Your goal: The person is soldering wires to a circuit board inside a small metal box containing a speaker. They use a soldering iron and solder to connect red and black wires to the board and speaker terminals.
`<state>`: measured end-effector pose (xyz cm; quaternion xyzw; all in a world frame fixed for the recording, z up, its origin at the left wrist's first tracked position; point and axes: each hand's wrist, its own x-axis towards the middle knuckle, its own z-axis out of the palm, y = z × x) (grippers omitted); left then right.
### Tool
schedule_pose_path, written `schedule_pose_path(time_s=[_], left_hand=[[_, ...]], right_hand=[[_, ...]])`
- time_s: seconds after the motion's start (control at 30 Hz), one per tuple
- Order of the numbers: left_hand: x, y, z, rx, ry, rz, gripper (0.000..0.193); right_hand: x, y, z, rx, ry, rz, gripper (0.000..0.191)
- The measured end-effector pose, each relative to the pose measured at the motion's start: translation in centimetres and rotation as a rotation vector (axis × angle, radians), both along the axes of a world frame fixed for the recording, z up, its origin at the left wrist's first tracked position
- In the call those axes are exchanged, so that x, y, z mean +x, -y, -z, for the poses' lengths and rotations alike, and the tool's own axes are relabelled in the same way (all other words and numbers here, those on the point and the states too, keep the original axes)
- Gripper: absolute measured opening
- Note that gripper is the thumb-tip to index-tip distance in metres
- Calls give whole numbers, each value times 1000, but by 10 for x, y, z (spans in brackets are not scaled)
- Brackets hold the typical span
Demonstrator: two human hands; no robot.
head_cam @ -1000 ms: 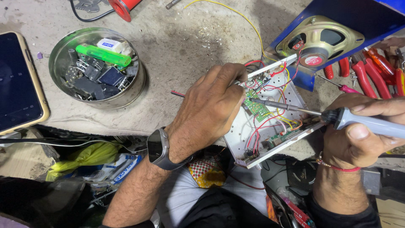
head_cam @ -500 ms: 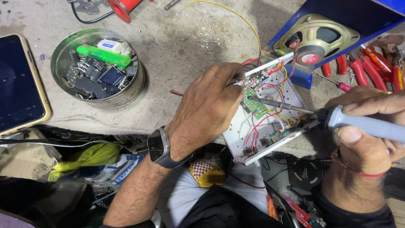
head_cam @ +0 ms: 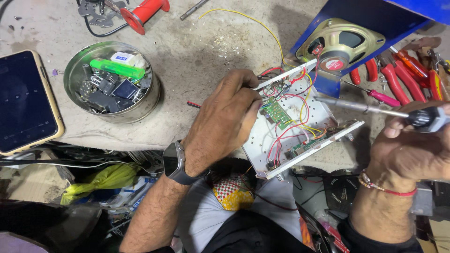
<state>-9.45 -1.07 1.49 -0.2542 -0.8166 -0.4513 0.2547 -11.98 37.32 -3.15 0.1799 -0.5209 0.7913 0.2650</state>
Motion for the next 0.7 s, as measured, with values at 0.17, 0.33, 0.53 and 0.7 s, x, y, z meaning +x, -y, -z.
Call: schedule_pose_path(time_s=[0.17,0.33,0.53,0.7], left_hand=[[5,-3,-2,44,10,-8,12],[12,-6,-4,-22,-64,-115,14],[15,-12,-7,-48,-57,-136,12],[17,-14,3,-83,-46,-170,9]], right_hand=[[23,10,4,-12,38,21,30],[44,6,13,-10,-3,171,38],[79,-55,49,-110,0,463,36],[144,-132,78,-145,77,844,34]])
